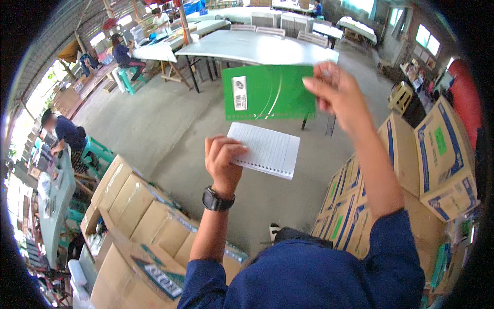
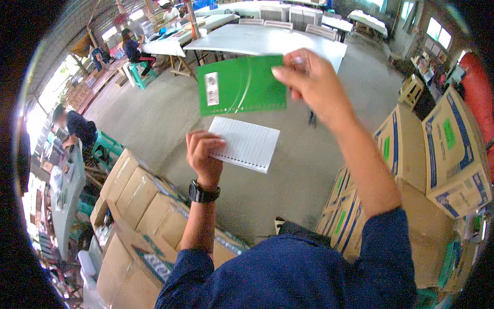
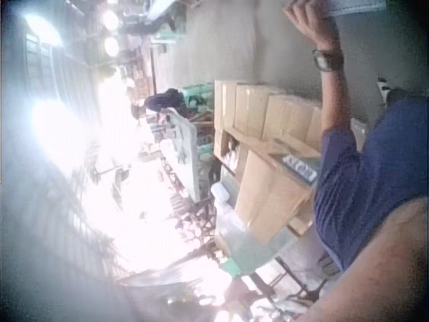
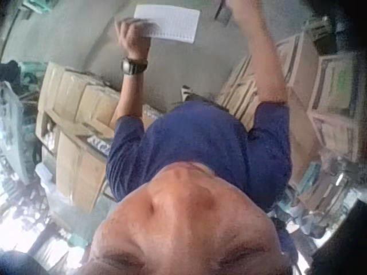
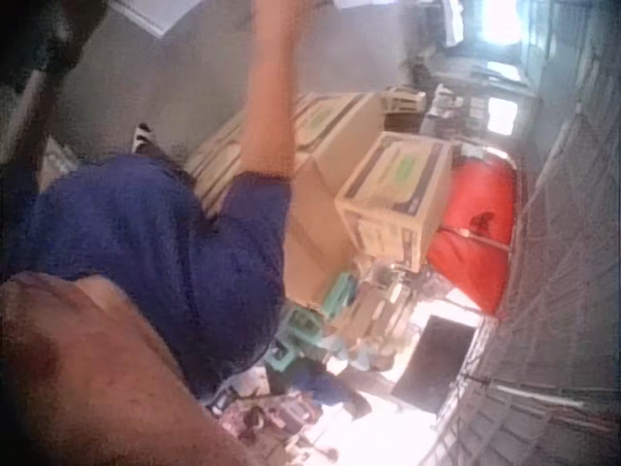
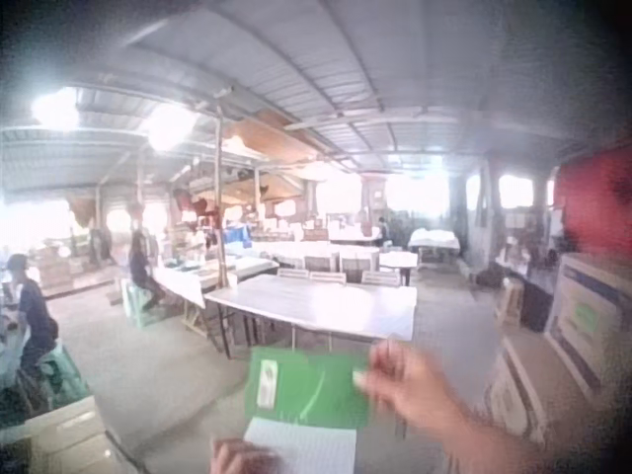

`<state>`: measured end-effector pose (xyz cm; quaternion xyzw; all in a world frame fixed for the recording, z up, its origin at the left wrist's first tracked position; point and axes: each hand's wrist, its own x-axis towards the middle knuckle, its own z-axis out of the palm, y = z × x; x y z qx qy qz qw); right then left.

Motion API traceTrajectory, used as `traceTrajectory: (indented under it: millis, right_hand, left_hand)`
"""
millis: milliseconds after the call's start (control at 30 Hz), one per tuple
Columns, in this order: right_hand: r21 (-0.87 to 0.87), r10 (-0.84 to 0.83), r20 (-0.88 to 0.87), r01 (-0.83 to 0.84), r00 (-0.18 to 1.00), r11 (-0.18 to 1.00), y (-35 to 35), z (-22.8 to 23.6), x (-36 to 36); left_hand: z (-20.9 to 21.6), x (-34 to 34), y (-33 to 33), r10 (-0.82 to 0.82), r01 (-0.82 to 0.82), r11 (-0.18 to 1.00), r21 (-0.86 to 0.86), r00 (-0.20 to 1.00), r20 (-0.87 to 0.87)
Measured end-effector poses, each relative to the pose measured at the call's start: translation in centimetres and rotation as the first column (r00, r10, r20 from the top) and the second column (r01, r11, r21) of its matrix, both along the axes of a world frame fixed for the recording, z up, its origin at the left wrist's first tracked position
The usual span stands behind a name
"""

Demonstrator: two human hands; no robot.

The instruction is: The person prepares notebooks for packaging by wrapping them in plastic, walking to a packing station, and using shears to trim excess plastic from the spiral bindings of several notebooks.

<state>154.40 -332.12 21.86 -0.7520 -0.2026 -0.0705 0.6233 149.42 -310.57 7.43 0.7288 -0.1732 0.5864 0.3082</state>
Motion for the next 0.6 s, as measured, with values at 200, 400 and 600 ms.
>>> traceTrajectory:
  millis: [200,400,600]
  right_hand:
    - [0.003,0.130,-0.124,-0.131,0.984,0.991,4.7,-7.5,9.6]
    - [-0.103,0.248,-0.313,-0.292,0.917,0.951,9.2,-11.2,23.4]
    - [-0.431,0.440,0.634,-0.182,0.636,0.884,18.7,-12.4,35.0]
  left_hand:
    - [-2.8,10.6,3.3,0.121,-0.114,0.991,-0.076,0.988,0.091]
    - [-4.2,21.6,9.0,0.243,-0.246,0.969,-0.009,0.962,-0.126]
    - [-1.7,28.6,18.2,0.187,-0.321,0.941,-0.106,0.757,-0.627]
